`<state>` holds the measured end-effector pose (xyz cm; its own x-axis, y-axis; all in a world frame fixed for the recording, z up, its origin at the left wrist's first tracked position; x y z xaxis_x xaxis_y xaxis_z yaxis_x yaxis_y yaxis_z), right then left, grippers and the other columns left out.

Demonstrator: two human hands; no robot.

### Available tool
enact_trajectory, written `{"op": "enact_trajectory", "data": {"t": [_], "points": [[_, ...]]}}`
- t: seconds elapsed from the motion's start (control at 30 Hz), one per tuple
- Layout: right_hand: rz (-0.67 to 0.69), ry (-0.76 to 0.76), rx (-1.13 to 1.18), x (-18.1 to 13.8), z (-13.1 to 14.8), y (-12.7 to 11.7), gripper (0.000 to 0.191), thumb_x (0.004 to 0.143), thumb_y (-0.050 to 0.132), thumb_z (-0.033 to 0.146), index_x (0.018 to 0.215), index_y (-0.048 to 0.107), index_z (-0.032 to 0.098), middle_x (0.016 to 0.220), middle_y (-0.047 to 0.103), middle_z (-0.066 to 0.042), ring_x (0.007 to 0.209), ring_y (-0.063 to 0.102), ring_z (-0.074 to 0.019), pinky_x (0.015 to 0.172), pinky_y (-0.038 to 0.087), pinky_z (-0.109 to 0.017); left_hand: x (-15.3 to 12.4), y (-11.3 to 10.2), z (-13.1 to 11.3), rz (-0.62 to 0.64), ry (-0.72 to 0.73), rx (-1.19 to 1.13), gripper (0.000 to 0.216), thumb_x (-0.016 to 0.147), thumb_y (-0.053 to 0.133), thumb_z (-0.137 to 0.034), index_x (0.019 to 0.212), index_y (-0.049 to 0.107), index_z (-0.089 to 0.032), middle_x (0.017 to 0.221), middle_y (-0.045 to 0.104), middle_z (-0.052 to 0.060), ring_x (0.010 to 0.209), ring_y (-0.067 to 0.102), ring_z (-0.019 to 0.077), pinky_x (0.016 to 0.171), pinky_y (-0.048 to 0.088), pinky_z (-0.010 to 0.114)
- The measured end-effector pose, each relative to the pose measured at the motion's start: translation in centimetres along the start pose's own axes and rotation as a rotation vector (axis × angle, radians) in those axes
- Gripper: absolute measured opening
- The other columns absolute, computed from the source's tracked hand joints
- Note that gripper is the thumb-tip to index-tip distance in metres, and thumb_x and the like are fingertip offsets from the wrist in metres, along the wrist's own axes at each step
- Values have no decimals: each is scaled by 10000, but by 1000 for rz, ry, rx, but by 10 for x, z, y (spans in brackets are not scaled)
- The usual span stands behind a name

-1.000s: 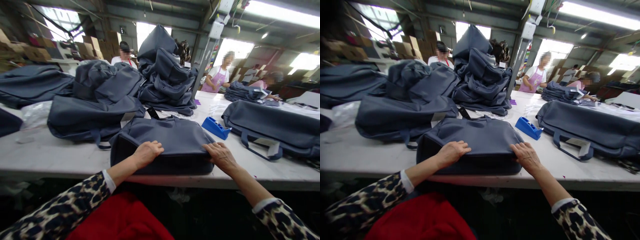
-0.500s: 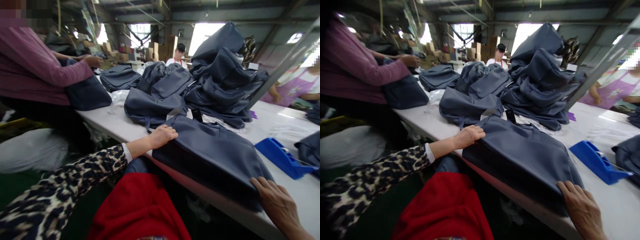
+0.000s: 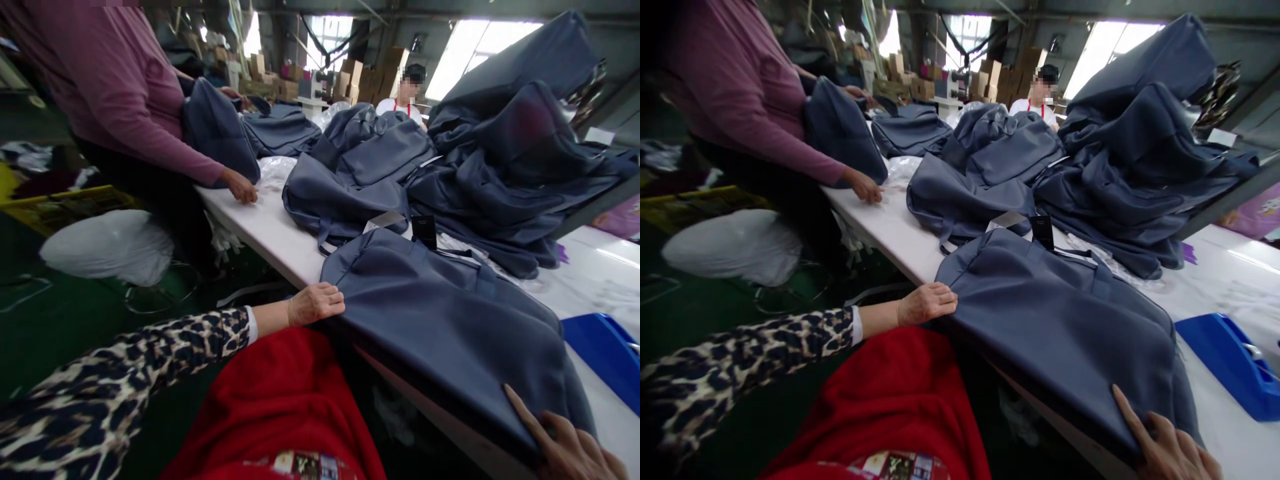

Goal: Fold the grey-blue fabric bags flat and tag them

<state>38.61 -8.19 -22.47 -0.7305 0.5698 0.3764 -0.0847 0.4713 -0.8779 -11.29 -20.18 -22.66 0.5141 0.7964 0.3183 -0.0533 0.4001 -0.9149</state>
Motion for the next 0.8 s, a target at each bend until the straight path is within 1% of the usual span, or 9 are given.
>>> {"op": "enact_trajectory", "data": {"t": [0.1, 0.17, 0.27, 0.37, 0.47, 0.57, 0.63, 0.7, 0.8], "points": [[57, -46, -116, -3, 2, -3, 873, 786, 449, 129, 1540, 132, 437, 929, 616, -62, 712, 588, -270, 608, 413, -409, -2, 3, 2, -21, 21, -38, 230, 1007, 401, -148, 1002, 627, -190, 1024, 645, 53, 936, 539, 150, 846, 389, 275], [52, -43, -136, 3, 9, -7, 848, 810, 442, 144, 1550, 115, 397, 1013, 627, -88, 761, 607, -285, 633, 432, -418, 2, 3, 3, 1, -4, -58, 246, 1008, 386, -145, 1022, 627, -193, 1036, 644, 57, 940, 540, 152, 852, 383, 277], [5, -70, -57, 28, 36, -16, 749, 883, 437, 191, 1554, 132, 320, 1152, 627, -121, 902, 624, -303, 728, 467, -426, 10, 1, 4, 66, -78, -65, 305, 1017, 342, -156, 1189, 585, -220, 1048, 640, 61, 948, 540, 165, 866, 380, 294], [-52, -162, 72, 67, 77, -21, 558, 939, 463, 232, 1475, 310, 250, 1152, 645, -118, 956, 612, -273, 802, 461, -379, 20, -8, 4, 117, -114, -73, 370, 1019, 322, -161, 1339, 496, -224, 1036, 641, 70, 965, 551, 175, 870, 391, 306], [-37, -271, 116, 100, 106, -22, 295, 963, 440, 207, 1244, 525, 226, 1020, 673, -92, 855, 596, -226, 782, 433, -339, 28, -25, -3, 52, -151, -40, 356, 1022, 319, -163, 1313, 521, -197, 1093, 647, 87, 1023, 559, 183, 929, 401, 334], [-25, -244, 157, 116, 111, -22, 212, 990, 396, 236, 1073, 590, 220, 876, 660, -59, 780, 581, -196, 729, 420, -311, 29, -41, -30, -150, -184, -25, 350, 1016, 371, -176, 1333, 512, -224, 1346, 568, 91, 1248, 476, 203, 1100, 317, 421], [-23, -175, 201, 120, 105, -24, 242, 1010, 380, 318, 1015, 600, 219, 824, 644, -36, 756, 587, -180, 677, 417, -287, 27, -40, -57, -273, -143, -59, 332, 1004, 428, -199, 1315, 534, -251, 1439, 508, 56, 1323, 422, 199, 1152, 272, 430], [-10, -114, 244, 123, 100, -27, 297, 1018, 366, 396, 989, 607, 224, 815, 645, -21, 751, 603, -171, 633, 415, -269, 24, -26, -84, -311, -48, -100, 291, 993, 466, -214, 1257, 585, -237, 1432, 524, 42, 1302, 457, 183, 1138, 313, 376], [12, -55, 290, 128, 97, -32, 331, 1014, 366, 447, 1026, 625, 242, 878, 677, -16, 797, 637, -171, 625, 432, -255, 22, 13, -108, -267, 49, -114, 288, 988, 474, -201, 1242, 610, -212, 1380, 579, 53, 1213, 551, 160, 1044, 416, 299]]}}
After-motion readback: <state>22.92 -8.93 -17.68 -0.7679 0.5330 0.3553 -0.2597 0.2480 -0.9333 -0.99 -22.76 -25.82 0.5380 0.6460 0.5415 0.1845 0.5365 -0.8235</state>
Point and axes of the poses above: each hand's wrist, its own x-axis towards the middle knuckle, its own y-axis out of the palm, z = x × y, the point moved 2 cm from there along x, towards the middle knuckle
